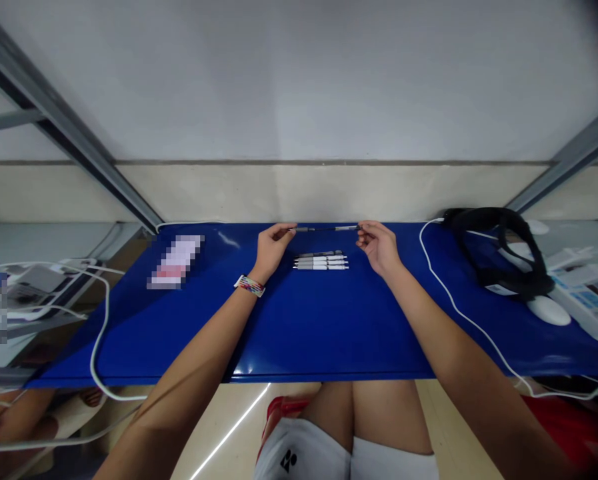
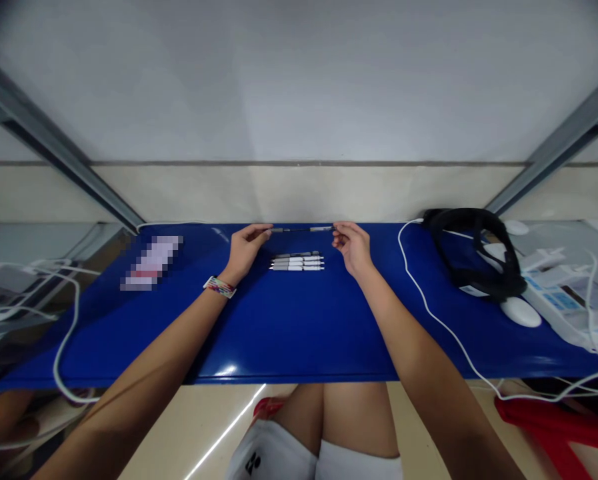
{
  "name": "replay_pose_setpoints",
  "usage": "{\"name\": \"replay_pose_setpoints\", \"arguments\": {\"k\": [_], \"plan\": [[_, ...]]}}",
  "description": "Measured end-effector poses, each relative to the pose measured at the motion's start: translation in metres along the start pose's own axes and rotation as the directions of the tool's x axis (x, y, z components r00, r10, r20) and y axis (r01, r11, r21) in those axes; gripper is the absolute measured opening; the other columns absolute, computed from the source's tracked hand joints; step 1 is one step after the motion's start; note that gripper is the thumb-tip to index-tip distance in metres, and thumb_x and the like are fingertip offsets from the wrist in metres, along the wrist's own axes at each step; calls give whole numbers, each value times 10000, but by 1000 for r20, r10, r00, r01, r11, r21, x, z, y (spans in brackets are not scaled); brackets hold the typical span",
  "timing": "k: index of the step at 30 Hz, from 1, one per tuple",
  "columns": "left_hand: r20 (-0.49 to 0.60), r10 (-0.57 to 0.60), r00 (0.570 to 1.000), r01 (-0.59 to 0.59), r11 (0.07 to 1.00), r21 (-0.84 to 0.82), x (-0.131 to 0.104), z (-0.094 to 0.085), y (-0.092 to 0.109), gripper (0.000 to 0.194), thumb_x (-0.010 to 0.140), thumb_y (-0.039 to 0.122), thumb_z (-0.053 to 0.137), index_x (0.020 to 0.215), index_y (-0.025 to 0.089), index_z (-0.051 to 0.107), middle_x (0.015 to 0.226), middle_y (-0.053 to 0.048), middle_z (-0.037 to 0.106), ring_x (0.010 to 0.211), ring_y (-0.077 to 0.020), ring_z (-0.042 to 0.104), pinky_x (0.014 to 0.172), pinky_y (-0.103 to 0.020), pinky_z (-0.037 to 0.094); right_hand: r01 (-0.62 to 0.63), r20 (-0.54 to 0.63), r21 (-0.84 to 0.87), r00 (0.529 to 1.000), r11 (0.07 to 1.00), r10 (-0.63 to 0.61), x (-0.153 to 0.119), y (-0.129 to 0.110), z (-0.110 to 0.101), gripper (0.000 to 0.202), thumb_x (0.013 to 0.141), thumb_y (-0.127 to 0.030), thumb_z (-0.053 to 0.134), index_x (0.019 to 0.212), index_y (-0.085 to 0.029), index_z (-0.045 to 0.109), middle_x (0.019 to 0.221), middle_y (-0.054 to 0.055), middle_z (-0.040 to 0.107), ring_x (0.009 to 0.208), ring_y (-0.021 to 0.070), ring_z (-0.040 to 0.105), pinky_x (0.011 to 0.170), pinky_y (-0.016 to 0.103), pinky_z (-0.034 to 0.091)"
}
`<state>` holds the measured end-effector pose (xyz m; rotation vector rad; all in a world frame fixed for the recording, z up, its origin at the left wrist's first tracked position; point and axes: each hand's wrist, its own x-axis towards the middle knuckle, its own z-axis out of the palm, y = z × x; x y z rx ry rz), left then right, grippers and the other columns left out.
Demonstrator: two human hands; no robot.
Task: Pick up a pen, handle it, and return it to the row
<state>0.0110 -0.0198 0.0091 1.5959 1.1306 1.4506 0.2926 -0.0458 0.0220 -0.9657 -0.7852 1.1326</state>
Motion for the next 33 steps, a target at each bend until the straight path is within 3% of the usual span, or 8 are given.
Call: {"name": "replay_pose_setpoints", "arguments": {"k": [14, 19, 33], "plan": [[-17, 19, 1000, -19, 1000, -7, 0, 1, 2, 244, 846, 331, 807, 1031, 179, 852, 823, -45, 779, 745, -175, 658, 720, -300, 533, -3, -87, 3, 996, 1000, 3, -1, 1, 1, 150, 649, -232, 778, 791, -185, 770, 662, 9, 670, 551, 116, 564, 514, 243, 477], [-16, 25, 1000, -26, 998, -54, 1, 2, -1, 241, 837, 325, 815, 1028, 181, 850, 933, -68, 812, 800, -186, 691, 768, -313, 552, -14, -93, -6, 996, 1000, 13, 0, 2, 0, 129, 667, -207, 747, 790, -174, 767, 657, 21, 677, 551, 119, 575, 523, 245, 489], [-19, 24, 1000, -25, 999, -32, 0, 2, 3, 229, 846, 308, 818, 1036, 185, 852, 932, -64, 813, 792, -176, 678, 784, -319, 541, -15, -102, -14, 995, 1000, 14, 1, 2, 0, 134, 657, -200, 734, 788, -177, 756, 651, 21, 667, 559, 126, 574, 536, 258, 489]]}}
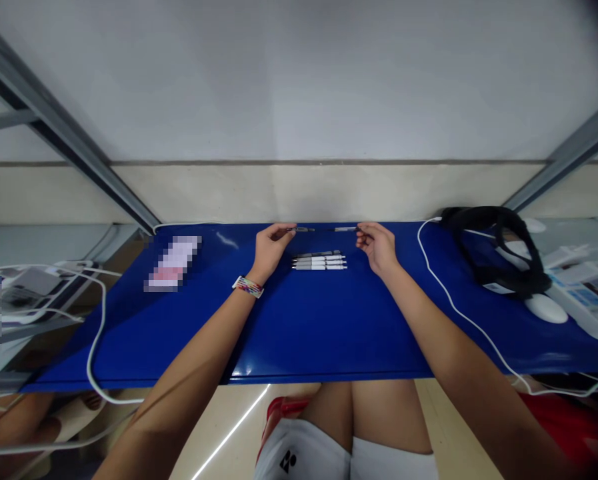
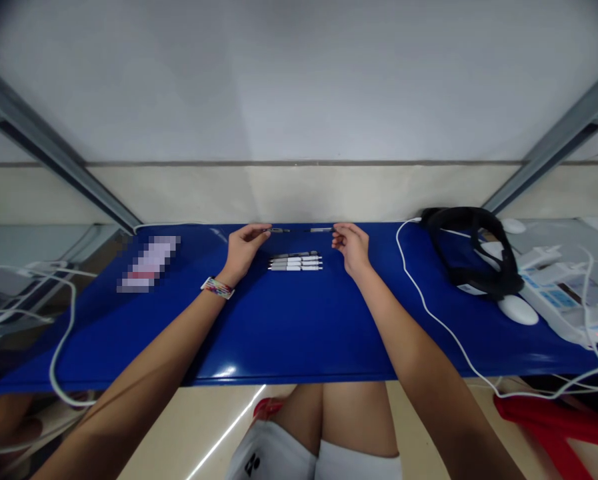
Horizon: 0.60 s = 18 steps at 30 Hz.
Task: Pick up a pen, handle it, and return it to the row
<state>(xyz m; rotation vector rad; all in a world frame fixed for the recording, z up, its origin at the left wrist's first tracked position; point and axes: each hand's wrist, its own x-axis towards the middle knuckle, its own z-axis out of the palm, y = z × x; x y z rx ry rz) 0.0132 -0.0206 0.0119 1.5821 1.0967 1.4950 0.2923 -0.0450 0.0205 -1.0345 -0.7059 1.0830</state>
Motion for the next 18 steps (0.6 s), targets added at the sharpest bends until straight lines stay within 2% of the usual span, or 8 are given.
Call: {"name": "replay_pose_setpoints", "arguments": {"k": [5, 9, 11, 13, 16, 18], "plan": [[20, -1, 1000, 1, 1000, 23, -2, 2, 1, 238, 846, 323, 818, 1040, 191, 855, 837, -44, 787, 733, -173, 654, 728, -313, 521, 1, 43, -9, 999, 1000, -1, -1, 2, 0, 153, 661, -239, 781, 802, -182, 770, 669, 22, 677, 576, 128, 585, 547, 264, 492], [152, -21, 988, 21, 1000, -4, -5, 4, 7, 274, 866, 385, 821, 1050, 186, 853, 912, -69, 814, 819, -201, 713, 809, -334, 543, -18, 235, -91, 971, 996, 39, -6, 3, 3, 232, 665, -301, 873, 853, -188, 795, 733, 38, 723, 639, 152, 639, 617, 298, 541], [189, -30, 982, 31, 1000, -4, -5, 4, 10, 277, 889, 440, 806, 980, 182, 853, 891, -73, 813, 823, -205, 720, 812, -331, 538, -7, 302, -119, 952, 993, 43, -9, 3, 5, 264, 666, -330, 904, 871, -195, 805, 766, 41, 740, 662, 158, 656, 651, 315, 557], [188, -45, 981, 41, 999, 25, -5, 4, 11, 345, 929, 506, 757, 854, 178, 834, 789, -65, 784, 739, -189, 690, 748, -318, 516, 12, 332, -123, 943, 992, 30, -11, 3, 6, 281, 671, -353, 923, 882, -207, 809, 785, 38, 748, 675, 162, 665, 674, 328, 567], [174, -78, 982, 63, 994, 88, -4, 2, 11, 534, 992, 589, 644, 665, 179, 748, 610, -38, 679, 584, -154, 590, 633, -305, 442, 28, 368, -127, 929, 991, 21, -12, 3, 6, 300, 675, -372, 941, 897, -218, 812, 812, 43, 760, 703, 173, 681, 705, 347, 578], [173, -78, 982, 57, 991, 121, -3, 1, 11, 586, 1011, 602, 602, 612, 183, 695, 552, -19, 607, 549, -141, 538, 603, -302, 404, 24, 381, -133, 924, 991, 29, -13, 4, 7, 303, 678, -378, 945, 898, -216, 812, 816, 47, 762, 708, 175, 684, 714, 352, 580]]}}
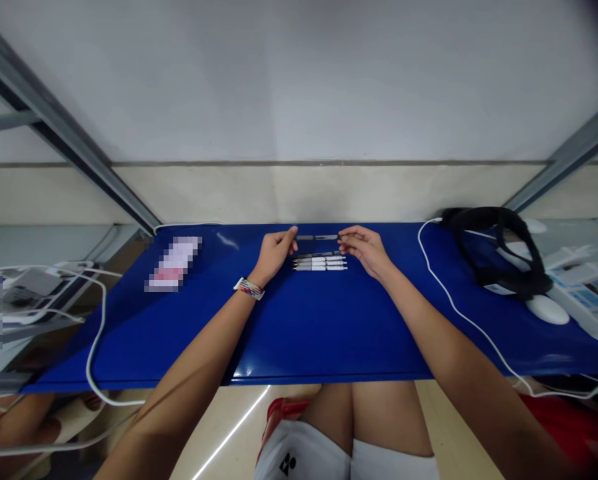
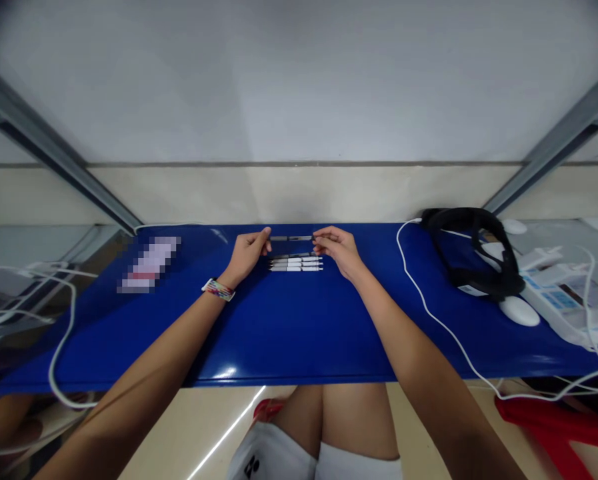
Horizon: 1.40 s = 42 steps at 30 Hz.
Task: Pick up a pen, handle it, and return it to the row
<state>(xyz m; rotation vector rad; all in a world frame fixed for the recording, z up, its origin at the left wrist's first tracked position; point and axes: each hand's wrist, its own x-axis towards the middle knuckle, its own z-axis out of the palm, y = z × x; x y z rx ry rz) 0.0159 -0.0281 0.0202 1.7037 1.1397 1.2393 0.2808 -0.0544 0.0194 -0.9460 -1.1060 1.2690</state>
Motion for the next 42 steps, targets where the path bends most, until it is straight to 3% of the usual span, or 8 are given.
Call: {"name": "replay_pose_setpoints", "arguments": {"k": [5, 14, 20, 26, 31, 34, 39, 42], "plan": [[12, 84, 996, -84, 996, -40, -1, 1, 3, 293, 892, 471, 801, 970, 189, 783, 793, -21, 722, 721, -160, 628, 700, -292, 459, -16, -35, 30, 999, 999, 17, 2, 4, -1, 296, 694, -379, 939, 894, -207, 806, 788, 42, 743, 691, 166, 663, 699, 343, 578], [30, 37, 999, -30, 980, -198, -2, 4, 1, 432, 995, 543, 671, 1247, 193, 699, 768, -38, 742, 732, -178, 692, 687, -302, 490, -12, -52, 80, 999, 997, 16, 1, 4, 1, 283, 705, -359, 930, 898, -199, 800, 786, 43, 747, 712, 165, 671, 694, 322, 587], [13, 87, 996, -82, 970, -228, -1, 3, -1, 566, 881, 347, 815, 1386, 215, 599, 749, 21, 682, 744, -163, 698, 791, -318, 540, -10, -55, 87, 998, 996, 15, 1, 4, 0, 294, 694, -355, 938, 897, -193, 800, 785, 42, 745, 707, 162, 671, 692, 316, 581], [88, 58, 994, -40, 978, -203, -4, 2, 3, 348, 990, 423, 673, 1250, 192, 679, 746, -13, 686, 707, -162, 659, 729, -312, 515, -14, -50, 81, 999, 997, 18, 0, 3, 1, 288, 707, -357, 926, 905, -191, 799, 785, 43, 740, 717, 161, 669, 698, 313, 577], [64, 121, 991, -106, 974, -203, -5, 1, 5, 419, 928, 378, 754, 1302, 212, 661, 932, -49, 744, 863, -184, 714, 811, -315, 526, -16, -50, 75, 999, 997, 20, 0, 3, 1, 272, 708, -343, 923, 895, -192, 798, 789, 43, 740, 704, 158, 663, 696, 318, 575], [61, 81, 995, -68, 978, -196, -5, 2, 7, 328, 1057, 450, 548, 1165, 184, 706, 731, -29, 693, 703, -174, 677, 753, -325, 520, -16, -42, 79, 999, 997, 19, 0, 3, 1, 276, 706, -346, 925, 899, -190, 806, 786, 44, 741, 703, 158, 663, 696, 316, 577], [71, 126, 990, -110, 976, -190, -6, 3, 6, 313, 933, 305, 733, 1227, 218, 672, 858, -27, 724, 824, -186, 720, 807, -325, 544, -12, -42, 73, 999, 997, 15, 0, 4, 1, 277, 714, -359, 933, 902, -201, 803, 794, 42, 743, 717, 165, 672, 719, 329, 592], [84, 127, 988, -109, 974, -199, -5, 3, 4, 253, 986, 336, 660, 1205, 213, 690, 844, -30, 724, 797, -180, 709, 789, -324, 545, -15, -43, 66, 999, 998, 17, -1, 3, 1, 277, 719, -365, 928, 905, -205, 801, 795, 41, 744, 721, 166, 673, 716, 329, 593]]}}
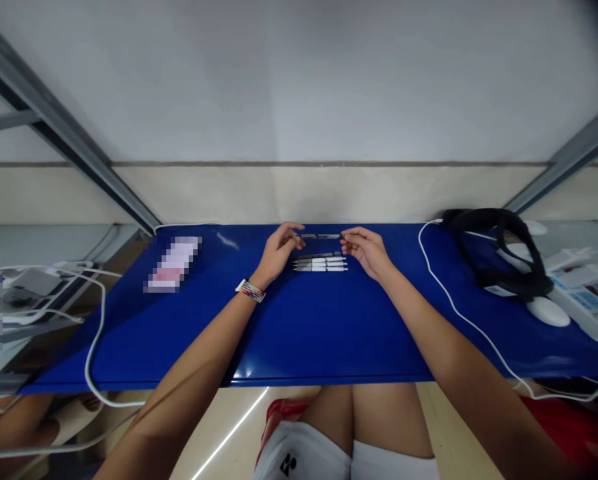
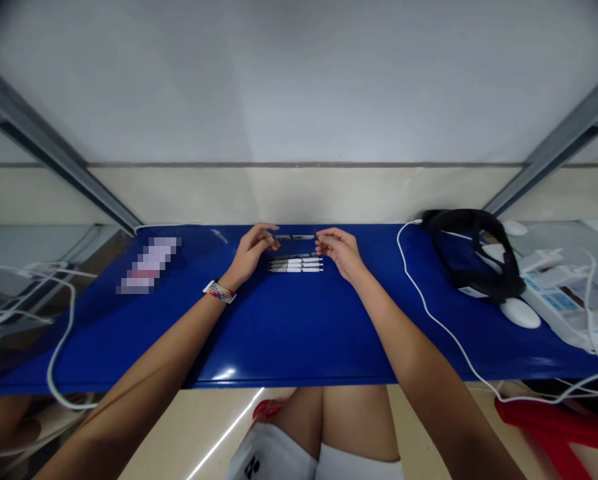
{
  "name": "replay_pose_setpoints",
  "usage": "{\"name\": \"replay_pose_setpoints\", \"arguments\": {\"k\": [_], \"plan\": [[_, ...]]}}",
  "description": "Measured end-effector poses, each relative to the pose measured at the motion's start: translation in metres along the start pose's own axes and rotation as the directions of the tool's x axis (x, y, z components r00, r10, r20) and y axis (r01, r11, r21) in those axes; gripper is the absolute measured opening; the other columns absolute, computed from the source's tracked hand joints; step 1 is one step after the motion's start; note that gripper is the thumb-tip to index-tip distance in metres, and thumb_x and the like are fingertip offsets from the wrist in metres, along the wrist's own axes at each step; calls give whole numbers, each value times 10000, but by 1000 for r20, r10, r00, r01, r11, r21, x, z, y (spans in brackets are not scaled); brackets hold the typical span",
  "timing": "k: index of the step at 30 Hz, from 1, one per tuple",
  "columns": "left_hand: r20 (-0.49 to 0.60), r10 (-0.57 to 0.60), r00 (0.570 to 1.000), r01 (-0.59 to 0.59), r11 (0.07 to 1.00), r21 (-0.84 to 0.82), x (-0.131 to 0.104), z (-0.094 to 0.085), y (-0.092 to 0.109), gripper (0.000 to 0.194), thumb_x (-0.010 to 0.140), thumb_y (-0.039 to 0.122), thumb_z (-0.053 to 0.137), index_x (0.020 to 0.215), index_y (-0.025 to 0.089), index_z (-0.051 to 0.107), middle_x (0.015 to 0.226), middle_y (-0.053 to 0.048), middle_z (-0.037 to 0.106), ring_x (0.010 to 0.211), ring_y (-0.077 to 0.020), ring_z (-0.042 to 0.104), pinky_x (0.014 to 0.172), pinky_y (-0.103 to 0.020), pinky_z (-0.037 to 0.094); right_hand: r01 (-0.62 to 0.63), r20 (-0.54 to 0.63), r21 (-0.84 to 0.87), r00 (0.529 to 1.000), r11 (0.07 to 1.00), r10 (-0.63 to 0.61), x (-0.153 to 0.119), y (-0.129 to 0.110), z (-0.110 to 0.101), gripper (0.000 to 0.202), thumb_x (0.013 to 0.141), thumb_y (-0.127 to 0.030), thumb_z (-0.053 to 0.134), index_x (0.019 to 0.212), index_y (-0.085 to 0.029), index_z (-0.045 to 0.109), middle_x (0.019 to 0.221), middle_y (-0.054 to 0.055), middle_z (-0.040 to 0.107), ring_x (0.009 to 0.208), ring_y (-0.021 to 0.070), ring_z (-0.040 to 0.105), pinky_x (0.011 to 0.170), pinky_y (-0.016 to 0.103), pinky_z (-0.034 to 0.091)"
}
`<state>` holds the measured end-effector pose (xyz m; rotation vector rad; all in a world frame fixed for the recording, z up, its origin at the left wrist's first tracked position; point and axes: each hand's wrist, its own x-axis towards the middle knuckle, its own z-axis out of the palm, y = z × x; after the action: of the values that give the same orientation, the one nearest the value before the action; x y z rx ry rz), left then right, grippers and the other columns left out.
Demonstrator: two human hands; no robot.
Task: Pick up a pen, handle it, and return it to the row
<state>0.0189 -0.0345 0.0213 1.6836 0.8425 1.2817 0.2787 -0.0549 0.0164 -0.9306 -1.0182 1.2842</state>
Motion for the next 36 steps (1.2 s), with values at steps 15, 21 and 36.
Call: {"name": "replay_pose_setpoints", "arguments": {"k": [15, 21, 36], "plan": [[-16, -4, 1000, 5, 999, 49, -1, 1, 4, 224, 976, 359, 701, 1133, 201, 730, 853, -52, 770, 899, -227, 771, 901, -372, 550, -9, -20, 19, 1000, 1000, 10, 1, -1, 1, 248, 715, -329, 913, 890, -199, 793, 781, 44, 738, 722, 172, 667, 704, 327, 585], [-59, -27, 998, 26, 1000, -12, 2, 0, -1, 272, 940, 388, 755, 1121, 185, 765, 915, -74, 789, 913, -214, 756, 850, -342, 572, -150, 90, 170, 987, 974, 136, 2, -9, -1, 306, 791, -348, 794, 1050, -184, 803, 795, 44, 721, 654, 147, 595, 626, 289, 538], [-103, -117, 988, 97, 978, -185, 4, 6, -1, 313, 843, 378, 866, 1064, 165, 806, 933, -97, 819, 902, -212, 766, 817, -339, 581, -254, 208, 406, 961, 878, 182, -5, -14, 6, 249, 922, -281, 655, 1126, -182, 758, 923, 58, 732, 672, 124, 559, 568, 227, 515]]}}
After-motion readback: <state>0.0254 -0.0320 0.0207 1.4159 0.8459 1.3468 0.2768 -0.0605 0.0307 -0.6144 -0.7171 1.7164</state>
